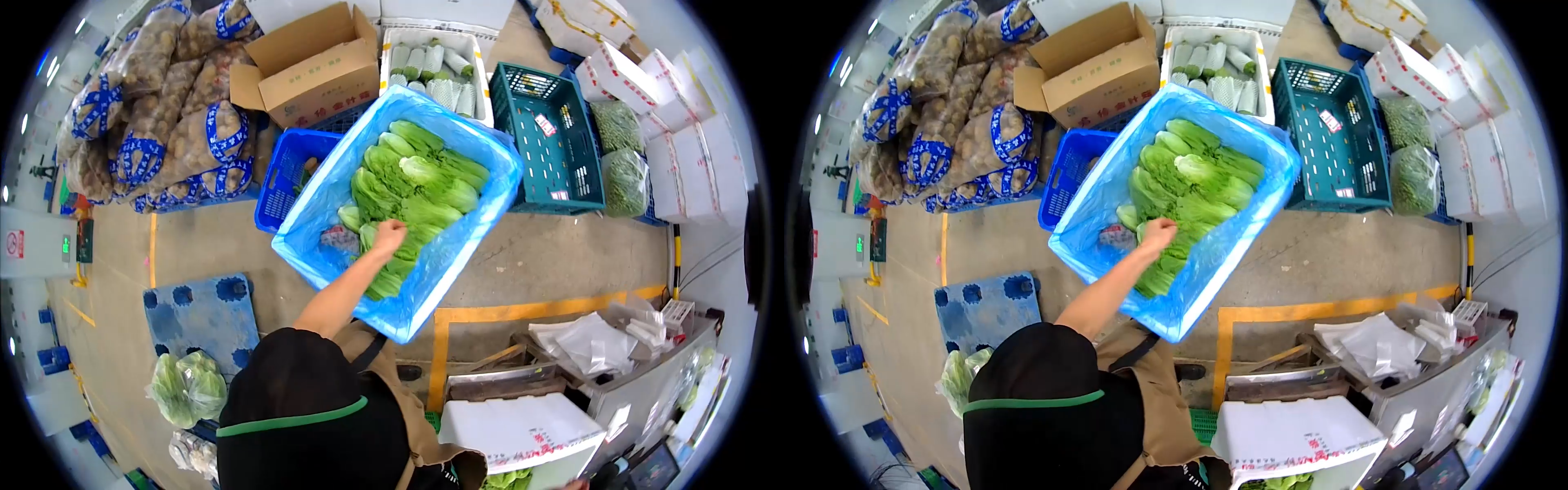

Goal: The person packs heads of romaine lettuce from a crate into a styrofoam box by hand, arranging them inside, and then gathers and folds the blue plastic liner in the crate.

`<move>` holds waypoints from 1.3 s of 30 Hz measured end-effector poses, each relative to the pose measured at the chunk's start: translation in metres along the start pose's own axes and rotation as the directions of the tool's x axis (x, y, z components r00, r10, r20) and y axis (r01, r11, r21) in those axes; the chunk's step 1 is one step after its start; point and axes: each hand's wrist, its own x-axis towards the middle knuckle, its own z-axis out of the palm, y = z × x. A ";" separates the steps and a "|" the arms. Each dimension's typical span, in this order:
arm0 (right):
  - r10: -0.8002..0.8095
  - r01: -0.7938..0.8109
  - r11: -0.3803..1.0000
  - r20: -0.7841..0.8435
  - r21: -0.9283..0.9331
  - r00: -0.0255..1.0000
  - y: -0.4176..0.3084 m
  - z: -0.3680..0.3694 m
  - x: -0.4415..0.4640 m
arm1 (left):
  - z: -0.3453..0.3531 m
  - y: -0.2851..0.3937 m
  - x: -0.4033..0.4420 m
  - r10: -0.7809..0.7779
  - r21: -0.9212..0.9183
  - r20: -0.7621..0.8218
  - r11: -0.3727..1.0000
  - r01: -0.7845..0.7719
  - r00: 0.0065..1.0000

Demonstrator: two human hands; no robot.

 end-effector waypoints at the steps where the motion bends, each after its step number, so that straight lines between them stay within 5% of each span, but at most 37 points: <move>1: -0.057 0.040 0.991 0.132 0.125 0.990 -0.049 0.030 0.003 | -0.022 -0.009 0.027 -0.110 0.028 -0.037 0.993 0.111 0.993; 2: 0.341 -0.674 0.662 0.670 0.327 0.660 -0.081 0.065 -0.013 | -0.036 -0.019 0.053 -0.193 -0.036 -0.082 0.981 0.191 0.978; 3: -0.029 -0.290 0.840 0.573 0.458 0.819 -0.149 0.100 -0.020 | -0.047 -0.031 0.077 -0.281 -0.103 -0.120 0.957 0.270 0.952; 5: -0.319 -0.383 0.728 0.776 0.569 0.545 -0.248 0.161 -0.041 | -0.062 -0.036 0.112 -0.417 -0.178 -0.159 0.903 0.390 0.895; 7: -0.607 -0.299 0.599 0.665 0.743 0.436 -0.341 0.228 -0.079 | -0.072 -0.031 0.141 -0.519 -0.199 -0.167 0.851 0.486 0.839; 9: -0.784 -0.235 0.438 0.496 0.868 0.374 -0.425 0.289 -0.123 | -0.078 -0.039 0.158 -0.399 -0.254 -0.176 0.902 0.350 0.900; 14: -0.947 -0.011 0.303 0.303 0.953 0.104 -0.592 0.403 -0.211 | -0.074 -0.069 0.190 -0.388 -0.269 -0.171 0.903 0.336 0.906; 17: -0.941 0.044 0.338 0.338 0.940 0.000 -0.648 0.437 -0.256 | -0.080 -0.048 0.182 -0.376 -0.319 -0.111 0.890 0.326 0.920; 20: -0.907 0.273 0.382 0.414 0.883 -0.072 -0.674 0.433 -0.275 | -0.082 -0.038 0.176 -0.395 -0.384 -0.079 0.859 0.338 0.915; 24: -0.898 0.307 0.440 0.419 0.844 0.135 -0.667 0.417 -0.294 | -0.081 -0.027 0.161 -0.356 -0.480 -0.125 0.839 0.257 0.926; 26: -0.912 0.195 0.401 0.371 0.895 0.173 -0.658 0.412 -0.295 | -0.073 -0.037 0.158 -0.341 -0.453 -0.193 0.863 0.224 0.920; 29: -0.925 -0.017 0.286 0.280 0.958 0.256 -0.634 0.392 -0.285 | -0.067 -0.029 0.121 -0.156 -0.547 -0.315 0.836 -0.045 0.936; 31: -0.919 -0.151 0.206 0.245 0.967 0.308 -0.610 0.376 -0.274 | -0.062 -0.024 0.093 -0.212 -0.557 -0.372 0.830 -0.034 0.904; 35: -0.846 -0.265 0.243 0.338 0.933 0.412 -0.579 0.337 -0.224 | -0.078 0.026 0.048 -0.066 -0.449 -0.435 0.880 -0.153 0.898; 38: -0.746 -0.422 0.347 0.519 0.838 0.417 -0.570 0.315 -0.162 | -0.123 0.093 0.031 0.159 -0.202 -0.349 0.950 -0.240 0.923; 39: -0.688 -0.608 0.407 0.667 0.682 0.287 -0.563 0.317 -0.147 | -0.138 0.120 0.027 0.188 -0.187 -0.286 0.951 -0.247 0.940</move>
